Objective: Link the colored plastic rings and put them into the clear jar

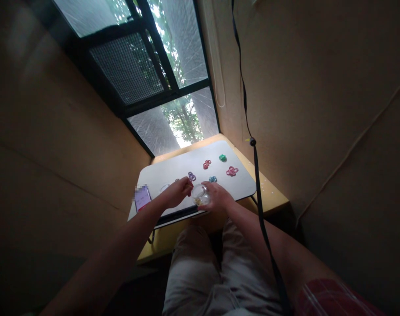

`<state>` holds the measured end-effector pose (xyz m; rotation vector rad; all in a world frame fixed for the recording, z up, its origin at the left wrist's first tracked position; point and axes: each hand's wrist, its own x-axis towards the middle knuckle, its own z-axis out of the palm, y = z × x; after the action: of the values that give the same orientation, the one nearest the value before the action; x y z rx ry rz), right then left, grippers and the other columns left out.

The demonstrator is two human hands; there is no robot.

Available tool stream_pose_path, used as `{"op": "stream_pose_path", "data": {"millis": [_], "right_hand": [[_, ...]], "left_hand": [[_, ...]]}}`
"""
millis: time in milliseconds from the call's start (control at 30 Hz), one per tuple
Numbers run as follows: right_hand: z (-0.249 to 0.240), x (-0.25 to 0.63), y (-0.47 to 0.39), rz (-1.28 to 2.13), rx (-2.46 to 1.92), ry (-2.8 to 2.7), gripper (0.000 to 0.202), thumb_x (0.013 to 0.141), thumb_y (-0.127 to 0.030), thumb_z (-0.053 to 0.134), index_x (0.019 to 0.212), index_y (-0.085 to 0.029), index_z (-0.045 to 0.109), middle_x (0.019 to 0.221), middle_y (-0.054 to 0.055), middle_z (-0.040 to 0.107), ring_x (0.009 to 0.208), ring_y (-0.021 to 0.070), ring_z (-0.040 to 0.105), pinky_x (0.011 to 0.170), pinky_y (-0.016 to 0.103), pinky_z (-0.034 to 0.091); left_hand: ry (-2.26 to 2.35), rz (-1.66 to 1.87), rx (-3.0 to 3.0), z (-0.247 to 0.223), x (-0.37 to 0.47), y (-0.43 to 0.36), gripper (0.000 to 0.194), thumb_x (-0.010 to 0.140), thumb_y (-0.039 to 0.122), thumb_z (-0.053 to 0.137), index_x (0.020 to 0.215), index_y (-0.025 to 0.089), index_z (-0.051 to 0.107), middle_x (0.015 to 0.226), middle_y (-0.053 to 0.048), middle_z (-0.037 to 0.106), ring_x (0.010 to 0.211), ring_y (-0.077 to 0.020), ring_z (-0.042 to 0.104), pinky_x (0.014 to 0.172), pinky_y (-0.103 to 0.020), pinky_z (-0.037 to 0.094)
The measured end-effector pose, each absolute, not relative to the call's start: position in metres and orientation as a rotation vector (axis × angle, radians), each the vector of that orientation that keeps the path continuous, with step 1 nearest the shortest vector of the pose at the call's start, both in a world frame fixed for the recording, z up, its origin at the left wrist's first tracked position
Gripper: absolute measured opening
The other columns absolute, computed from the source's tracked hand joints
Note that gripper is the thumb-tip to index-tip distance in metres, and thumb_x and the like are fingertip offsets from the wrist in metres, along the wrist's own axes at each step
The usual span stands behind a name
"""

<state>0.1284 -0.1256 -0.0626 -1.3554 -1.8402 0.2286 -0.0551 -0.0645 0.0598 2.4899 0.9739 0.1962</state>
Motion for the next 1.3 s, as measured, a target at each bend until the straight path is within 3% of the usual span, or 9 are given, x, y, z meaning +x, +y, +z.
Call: {"op": "stream_pose_path", "data": {"millis": [233, 400, 633, 733, 933, 1067, 1300], "right_hand": [[-0.063, 0.128, -0.126, 0.228, -1.382, -1.843, 0.094, 0.054, -0.055, 0.082, 0.131, -0.017, 0.044, 0.115, 0.015, 0.060, 0.105, 0.0315, 0.058, 0.091, 0.045, 0.047], [-0.064, 0.129, -0.124, 0.222, -1.376, -1.857, 0.093, 0.054, -0.056, 0.082, 0.130, -0.017, 0.044, 0.116, 0.014, 0.060, 0.106, 0.0315, 0.058, 0.092, 0.046, 0.047], [-0.063, 0.130, -0.123, 0.231, -1.363, -1.869, 0.092, 0.054, -0.055, 0.082, 0.129, -0.016, 0.045, 0.115, 0.014, 0.061, 0.105, 0.0311, 0.058, 0.092, 0.045, 0.047], [-0.064, 0.129, -0.124, 0.232, -1.353, -1.858, 0.091, 0.054, -0.055, 0.082, 0.129, -0.018, 0.045, 0.114, 0.013, 0.061, 0.103, 0.0303, 0.059, 0.091, 0.045, 0.047], [-0.063, 0.128, -0.125, 0.238, -1.370, -1.828, 0.091, 0.052, -0.053, 0.084, 0.128, -0.019, 0.046, 0.112, 0.012, 0.061, 0.102, 0.0297, 0.059, 0.089, 0.044, 0.048], [-0.063, 0.128, -0.126, 0.236, -1.362, -1.832, 0.091, 0.053, -0.053, 0.083, 0.128, -0.019, 0.045, 0.112, 0.012, 0.061, 0.102, 0.0298, 0.058, 0.090, 0.044, 0.048], [-0.063, 0.129, -0.125, 0.229, -1.365, -1.842, 0.091, 0.053, -0.053, 0.083, 0.128, -0.018, 0.045, 0.115, 0.013, 0.060, 0.105, 0.0304, 0.058, 0.092, 0.045, 0.047]], "left_hand": [[0.953, 0.265, 2.619, 0.053, -0.051, -0.069, 0.024, 0.090, 0.035, 0.046, 0.087, 0.019, 0.064, 0.080, -0.003, 0.067, 0.072, -0.0162, 0.058, 0.065, -0.026, 0.040], [0.882, 0.226, 2.634, 0.051, -0.049, -0.068, 0.028, 0.090, 0.036, 0.047, 0.088, 0.019, 0.069, 0.085, -0.004, 0.070, 0.079, -0.0171, 0.062, 0.073, -0.027, 0.045], [0.876, 0.286, 2.597, 0.050, -0.049, -0.072, 0.035, 0.086, 0.014, 0.041, 0.111, 0.019, 0.064, 0.113, -0.005, 0.067, 0.104, -0.0181, 0.061, 0.093, -0.029, 0.045], [0.909, 0.297, 2.577, 0.049, -0.049, -0.072, 0.037, 0.084, 0.011, 0.041, 0.114, 0.019, 0.060, 0.105, -0.006, 0.069, 0.096, -0.0175, 0.063, 0.087, -0.029, 0.048], [0.957, 0.303, 2.521, 0.049, -0.048, -0.071, 0.021, 0.087, 0.017, 0.044, 0.105, 0.019, 0.053, 0.084, -0.001, 0.071, 0.077, -0.0160, 0.065, 0.073, -0.028, 0.048], [0.994, 0.284, 2.581, 0.050, -0.047, -0.071, 0.016, 0.087, 0.022, 0.046, 0.097, 0.020, 0.058, 0.084, -0.003, 0.070, 0.076, -0.0169, 0.064, 0.070, -0.027, 0.047], [1.007, 0.282, 2.667, 0.050, -0.045, -0.070, 0.025, 0.090, 0.035, 0.046, 0.091, 0.021, 0.067, 0.084, -0.003, 0.070, 0.076, -0.0169, 0.063, 0.067, -0.026, 0.044]]}}
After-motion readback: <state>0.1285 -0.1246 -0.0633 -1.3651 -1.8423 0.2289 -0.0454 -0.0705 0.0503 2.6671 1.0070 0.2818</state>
